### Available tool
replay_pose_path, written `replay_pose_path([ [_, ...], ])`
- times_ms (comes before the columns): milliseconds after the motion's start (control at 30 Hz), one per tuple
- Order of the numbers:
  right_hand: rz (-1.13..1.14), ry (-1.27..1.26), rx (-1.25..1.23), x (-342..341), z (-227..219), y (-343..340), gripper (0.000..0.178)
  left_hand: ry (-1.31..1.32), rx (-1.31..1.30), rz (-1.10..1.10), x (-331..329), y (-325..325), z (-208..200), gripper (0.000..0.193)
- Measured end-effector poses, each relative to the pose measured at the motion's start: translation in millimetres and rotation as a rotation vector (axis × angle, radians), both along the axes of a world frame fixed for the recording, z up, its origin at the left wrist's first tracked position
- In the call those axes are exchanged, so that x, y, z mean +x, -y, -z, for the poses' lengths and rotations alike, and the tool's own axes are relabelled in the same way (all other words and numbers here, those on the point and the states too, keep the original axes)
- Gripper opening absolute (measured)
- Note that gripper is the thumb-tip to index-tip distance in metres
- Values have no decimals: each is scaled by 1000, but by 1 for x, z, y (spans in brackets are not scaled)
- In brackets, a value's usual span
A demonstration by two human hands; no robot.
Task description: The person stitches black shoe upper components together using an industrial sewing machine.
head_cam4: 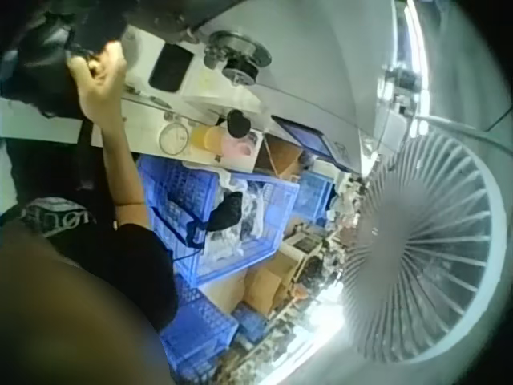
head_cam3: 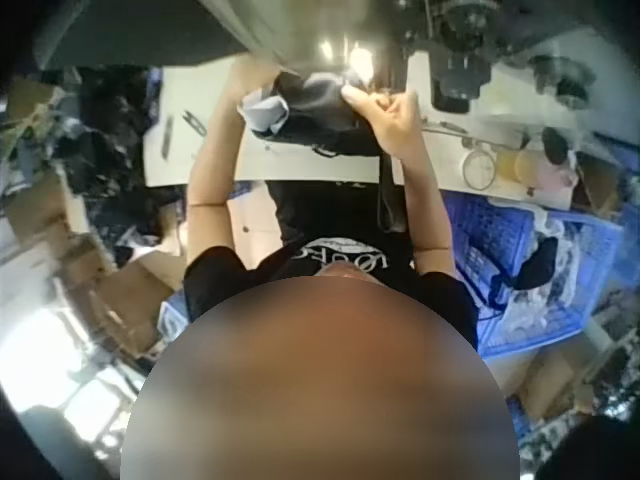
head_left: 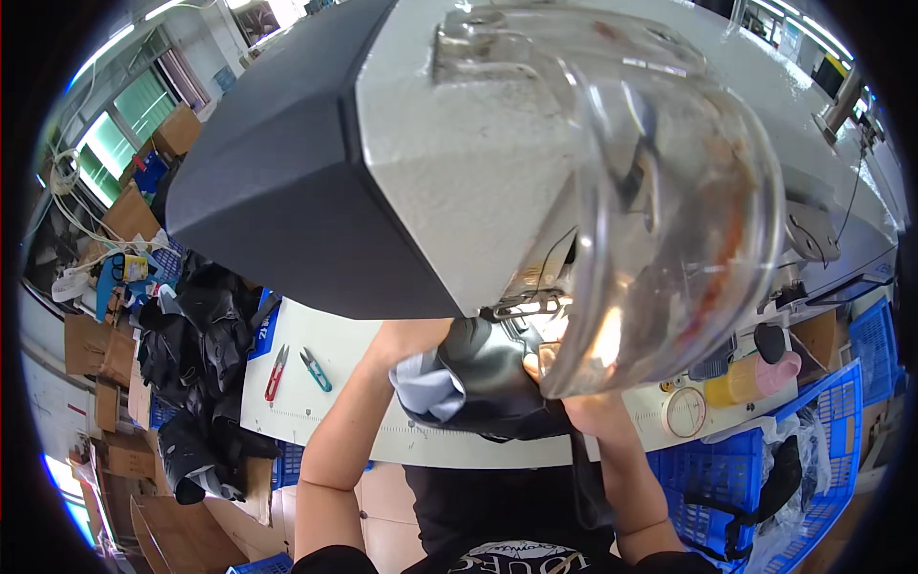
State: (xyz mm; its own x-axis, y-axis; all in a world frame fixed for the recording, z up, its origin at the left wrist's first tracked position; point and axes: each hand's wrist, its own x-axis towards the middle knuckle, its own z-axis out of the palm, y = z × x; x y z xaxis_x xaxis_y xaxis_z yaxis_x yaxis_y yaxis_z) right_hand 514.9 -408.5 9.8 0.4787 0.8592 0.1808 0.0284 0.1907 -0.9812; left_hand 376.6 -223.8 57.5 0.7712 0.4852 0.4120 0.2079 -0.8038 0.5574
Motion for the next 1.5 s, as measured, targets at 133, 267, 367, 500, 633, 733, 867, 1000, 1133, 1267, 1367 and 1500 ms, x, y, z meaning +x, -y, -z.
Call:
replay_pose_path([
  [133, 153, 291, -23, -21, -23, -8, 11, 155, -49, -98, 6, -4, -16, 9],
  [267, 118, -266, 100, -37, -21, -12, 12, 380, -100, -220, 4, 4, -42, 9],
  [367, -2, -246, 17, -32, -22, -8, 9, 539, -127, -315, -28, 16, -62, 8],
  [500, 66, 107, -22, -21, -32, -4, 18, 784, 36, -319, -44, 65, -55, 7],
  [633, -51, -113, -102, -19, -16, -2, 20, 200, -59, 127, -29, 78, -72, 17],
  [733, 69, 126, -62, -23, -20, -5, 23, -204, -364, 116, -17, 54, -75, 14],
  [867, 178, 457, -5, -34, -28, -10, 20, -380, -446, 108, 2, 35, -77, 27],
  [1000, 262, 516, 114, -33, -19, -13, 19, -138, -245, 236, 9, 22, -56, 25],
  [1133, 214, 355, 22, -31, -28, -7, 18, -85, -376, 223, 6, 30, -55, 22],
  [1267, 166, 303, 38, -29, -23, -11, 18, -358, -358, 148, 0, 19, -45, 32],
  [1367, 254, 345, 61, -32, -33, -12, 16, -395, -517, 183, -1, 8, -32, 38],
  [1500, 283, 409, -48, -34, -30, -10, 16, -649, -611, 146, -2, -7, -23, 39],
])
